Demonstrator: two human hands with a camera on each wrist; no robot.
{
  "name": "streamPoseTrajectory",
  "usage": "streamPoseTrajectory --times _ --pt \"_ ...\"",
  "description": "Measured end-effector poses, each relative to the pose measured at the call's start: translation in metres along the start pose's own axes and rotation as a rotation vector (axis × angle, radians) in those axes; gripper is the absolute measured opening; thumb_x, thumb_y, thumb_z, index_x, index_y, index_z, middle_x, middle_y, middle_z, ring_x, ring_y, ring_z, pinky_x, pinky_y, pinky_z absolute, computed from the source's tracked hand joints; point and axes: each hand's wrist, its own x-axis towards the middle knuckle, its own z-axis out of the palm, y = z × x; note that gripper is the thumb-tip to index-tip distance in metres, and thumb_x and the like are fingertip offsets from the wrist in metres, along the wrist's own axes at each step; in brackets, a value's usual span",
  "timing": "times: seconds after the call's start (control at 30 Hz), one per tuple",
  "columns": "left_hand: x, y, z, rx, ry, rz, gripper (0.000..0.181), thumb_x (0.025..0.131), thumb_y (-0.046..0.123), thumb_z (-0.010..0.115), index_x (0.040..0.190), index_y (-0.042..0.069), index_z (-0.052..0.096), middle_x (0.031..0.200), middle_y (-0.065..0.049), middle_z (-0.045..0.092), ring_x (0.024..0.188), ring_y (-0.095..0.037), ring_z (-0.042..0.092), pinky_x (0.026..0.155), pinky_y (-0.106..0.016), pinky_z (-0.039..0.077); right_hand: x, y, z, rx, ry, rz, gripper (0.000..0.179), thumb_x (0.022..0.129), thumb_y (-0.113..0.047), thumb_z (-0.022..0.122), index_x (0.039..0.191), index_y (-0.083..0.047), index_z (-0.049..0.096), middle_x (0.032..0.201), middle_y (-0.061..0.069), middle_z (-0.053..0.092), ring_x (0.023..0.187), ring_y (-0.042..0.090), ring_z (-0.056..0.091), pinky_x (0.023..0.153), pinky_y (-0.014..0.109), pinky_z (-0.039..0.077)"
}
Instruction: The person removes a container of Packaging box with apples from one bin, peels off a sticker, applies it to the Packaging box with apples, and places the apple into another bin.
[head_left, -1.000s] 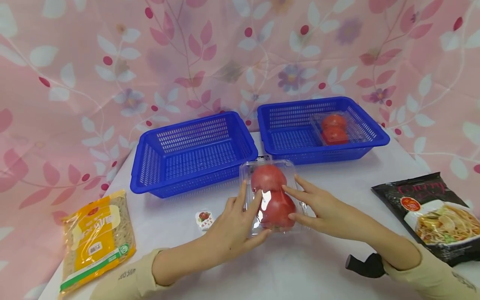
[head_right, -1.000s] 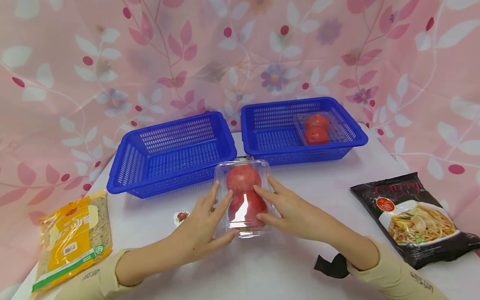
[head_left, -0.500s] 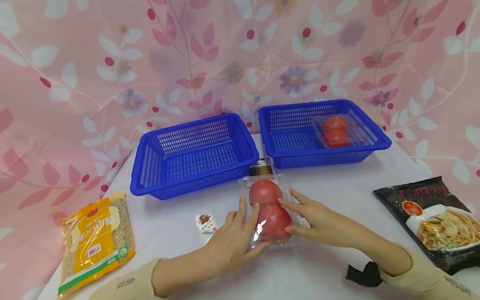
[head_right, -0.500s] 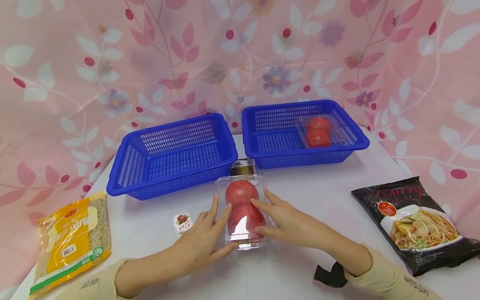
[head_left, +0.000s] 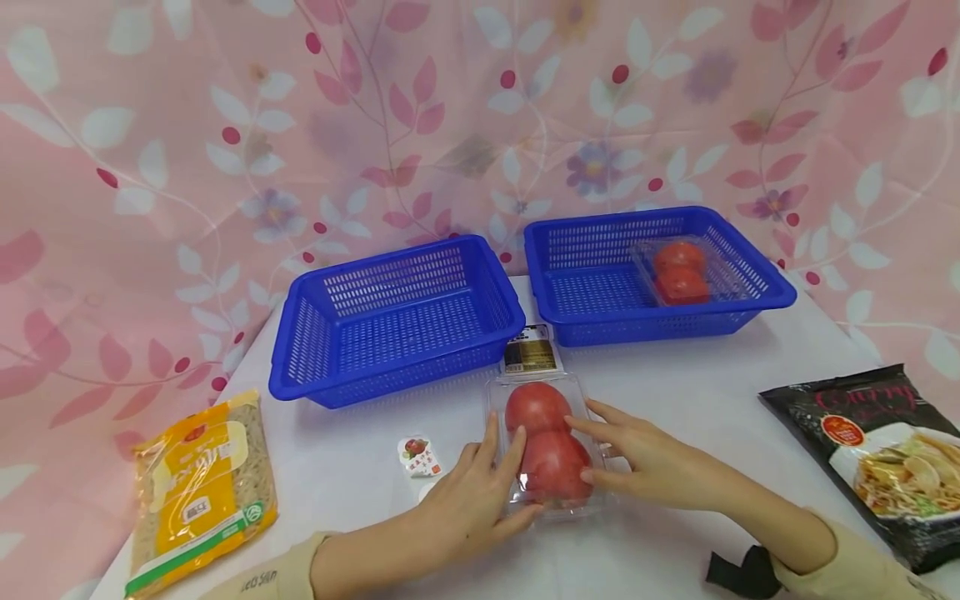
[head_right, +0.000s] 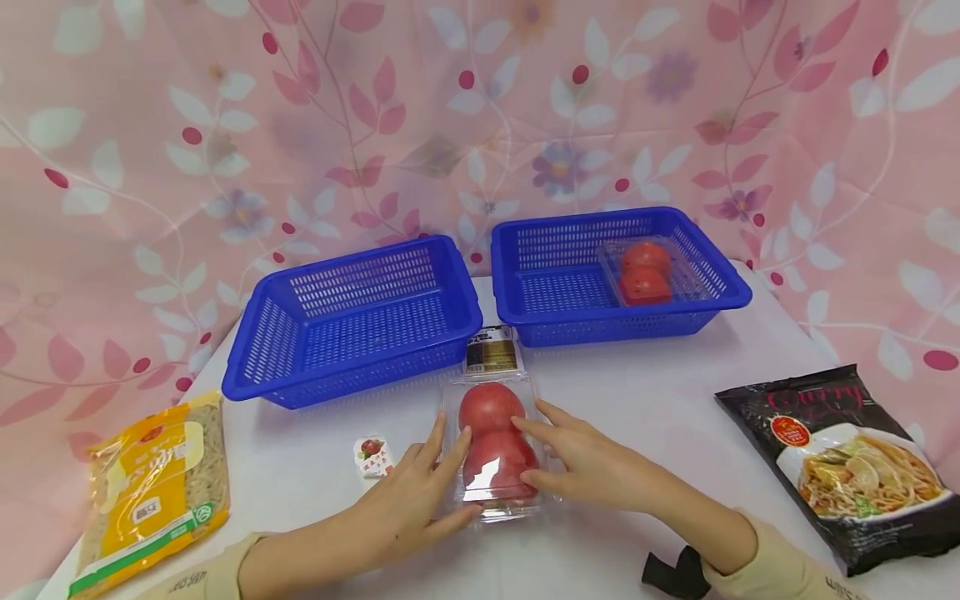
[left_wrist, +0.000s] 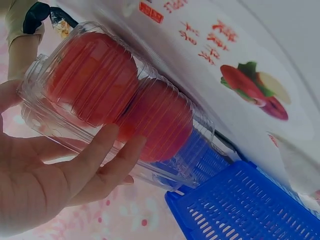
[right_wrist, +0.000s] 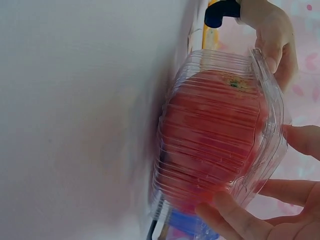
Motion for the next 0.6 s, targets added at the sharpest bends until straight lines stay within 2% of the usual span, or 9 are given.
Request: streamPoseTrajectory --times 0.23,0.47,0.6 --pt "-0.004 0.001 0.0 0.009 0.013 0.02 0.075 0.085 0.053 0.054 0.142 0.008 0.032 0.138 -0.031 0.031 0.098 -0.031 0.057 0.061 -0.035 0.054 -0.005 0.004 0.003 -0.038 0.028 -0.011 0.063 0.085 -0.044 0.06 0.135 -0.009 0.045 0.143 0.026 0.026 0.108 0.038 0.053 0.075 0.046 0.051" --pt "-0.008 -0.004 -0.003 -0.017 0.048 0.061 0.071 0.085 0.051 0.056 0.14 0.011 0.037 0.139 -0.027 0.033 0.092 -0.028 0.06 0.065 -0.034 0.054 -0.007 0.004 0.004 -0.1 0.077 0.002 0.059 0.084 -0.047 0.059 0.133 -0.016 0.049 0.144 0.019 0.029 0.125 0.043 0.035 0.086 0.061 0.039" --pt "-0.012 -0.007 -0.005 -0.037 0.074 0.063 0.069 0.086 0.049 0.056 0.139 0.01 0.038 0.14 -0.026 0.033 0.092 -0.028 0.06 0.065 -0.036 0.054 -0.007 0.004 0.003 -0.156 0.129 -0.021 0.053 0.085 -0.043 0.061 0.13 -0.017 0.053 0.143 0.018 0.031 0.125 0.041 0.033 0.087 0.059 0.04"
